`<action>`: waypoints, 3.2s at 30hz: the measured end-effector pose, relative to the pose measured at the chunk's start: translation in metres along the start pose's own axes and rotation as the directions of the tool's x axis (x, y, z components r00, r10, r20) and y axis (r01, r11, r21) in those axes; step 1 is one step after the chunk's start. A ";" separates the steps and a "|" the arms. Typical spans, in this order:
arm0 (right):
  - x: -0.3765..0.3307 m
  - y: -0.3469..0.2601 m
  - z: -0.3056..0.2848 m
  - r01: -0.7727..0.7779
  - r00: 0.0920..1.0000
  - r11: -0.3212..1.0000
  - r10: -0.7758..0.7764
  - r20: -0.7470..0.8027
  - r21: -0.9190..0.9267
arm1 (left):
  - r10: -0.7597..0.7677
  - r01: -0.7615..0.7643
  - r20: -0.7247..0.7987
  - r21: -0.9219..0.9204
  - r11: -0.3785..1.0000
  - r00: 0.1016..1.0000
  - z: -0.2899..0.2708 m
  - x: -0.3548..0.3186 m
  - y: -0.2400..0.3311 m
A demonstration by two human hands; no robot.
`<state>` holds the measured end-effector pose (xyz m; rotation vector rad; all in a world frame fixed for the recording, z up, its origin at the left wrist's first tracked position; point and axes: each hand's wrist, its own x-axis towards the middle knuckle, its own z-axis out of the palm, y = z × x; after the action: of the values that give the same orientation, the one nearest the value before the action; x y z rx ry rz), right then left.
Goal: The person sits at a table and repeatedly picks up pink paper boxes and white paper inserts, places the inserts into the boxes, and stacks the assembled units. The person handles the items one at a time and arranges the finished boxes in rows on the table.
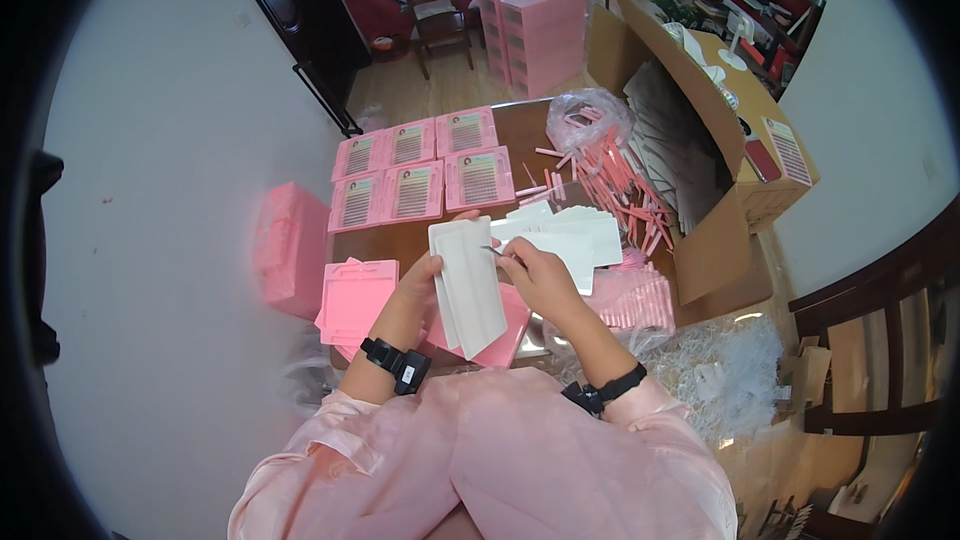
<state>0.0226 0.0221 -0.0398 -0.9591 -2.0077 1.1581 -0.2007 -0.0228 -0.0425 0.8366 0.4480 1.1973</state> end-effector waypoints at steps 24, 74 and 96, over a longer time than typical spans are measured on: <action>-0.086 -0.130 0.172 0.009 0.947 0.954 -0.105 -0.303 -0.300 | 0.067 -0.058 0.092 -0.098 0.994 0.994 -0.028 -0.203 0.077; -0.205 -0.115 0.210 -0.108 0.783 0.581 0.550 0.292 -0.806 | 0.085 -0.087 -0.023 -0.089 0.992 0.996 -0.101 -0.291 0.092; -0.167 -0.118 0.264 -0.185 0.968 0.896 0.096 0.230 0.404 | 0.017 -0.038 -0.125 -0.173 0.984 0.992 -0.086 -0.287 0.048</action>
<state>-0.1294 -0.2734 -0.0708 -0.7937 -1.7432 1.7495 -0.3862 -0.2571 -0.0934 0.6219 0.4250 1.2987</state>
